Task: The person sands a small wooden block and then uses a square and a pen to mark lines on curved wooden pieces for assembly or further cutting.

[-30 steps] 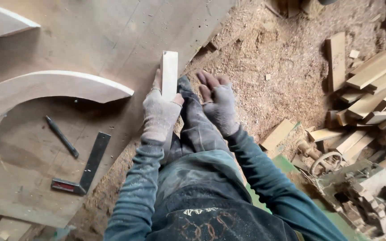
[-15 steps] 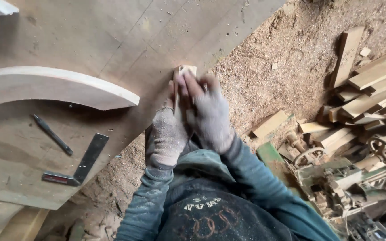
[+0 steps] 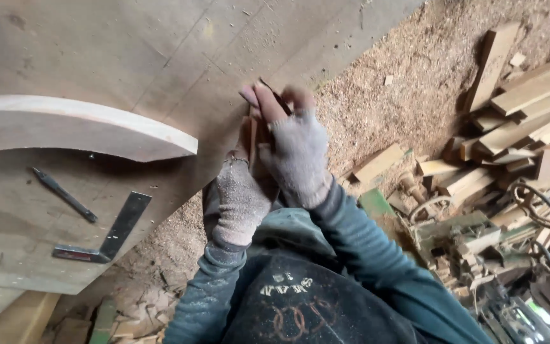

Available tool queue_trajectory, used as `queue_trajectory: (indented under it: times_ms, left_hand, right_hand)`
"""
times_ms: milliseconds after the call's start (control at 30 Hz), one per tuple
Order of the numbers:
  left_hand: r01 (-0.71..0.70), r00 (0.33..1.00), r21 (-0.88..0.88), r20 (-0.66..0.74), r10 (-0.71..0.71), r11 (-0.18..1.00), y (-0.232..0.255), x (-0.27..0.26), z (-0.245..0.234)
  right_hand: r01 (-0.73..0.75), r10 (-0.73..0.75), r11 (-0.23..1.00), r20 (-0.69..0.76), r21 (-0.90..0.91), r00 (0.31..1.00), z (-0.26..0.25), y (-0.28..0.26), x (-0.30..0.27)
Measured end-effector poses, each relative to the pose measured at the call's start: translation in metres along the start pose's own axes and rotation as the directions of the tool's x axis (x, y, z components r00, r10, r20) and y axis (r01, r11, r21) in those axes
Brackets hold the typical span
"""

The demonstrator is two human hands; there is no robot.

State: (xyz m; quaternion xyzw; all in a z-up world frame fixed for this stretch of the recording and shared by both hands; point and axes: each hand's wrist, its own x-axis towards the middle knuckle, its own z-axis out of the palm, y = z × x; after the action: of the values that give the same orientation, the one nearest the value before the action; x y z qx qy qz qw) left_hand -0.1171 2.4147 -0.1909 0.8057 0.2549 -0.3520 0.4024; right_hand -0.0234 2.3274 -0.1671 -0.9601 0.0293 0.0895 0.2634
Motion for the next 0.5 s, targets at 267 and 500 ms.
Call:
queue_trajectory:
  times_ms: [267,500]
  left_hand:
    - [-0.032,0.999,0.032,-0.036,0.033,0.999,-0.002,0.001,0.007]
    - [-0.122,0.989,0.037,-0.074,0.125,0.992,0.026,0.004,-0.018]
  right_hand:
    - [0.093,-0.091,0.995,-0.062,0.029,0.994,-0.001,0.015,-0.011]
    - [0.104,-0.097,0.99,-0.074,0.099,0.993,0.003,0.022,0.0]
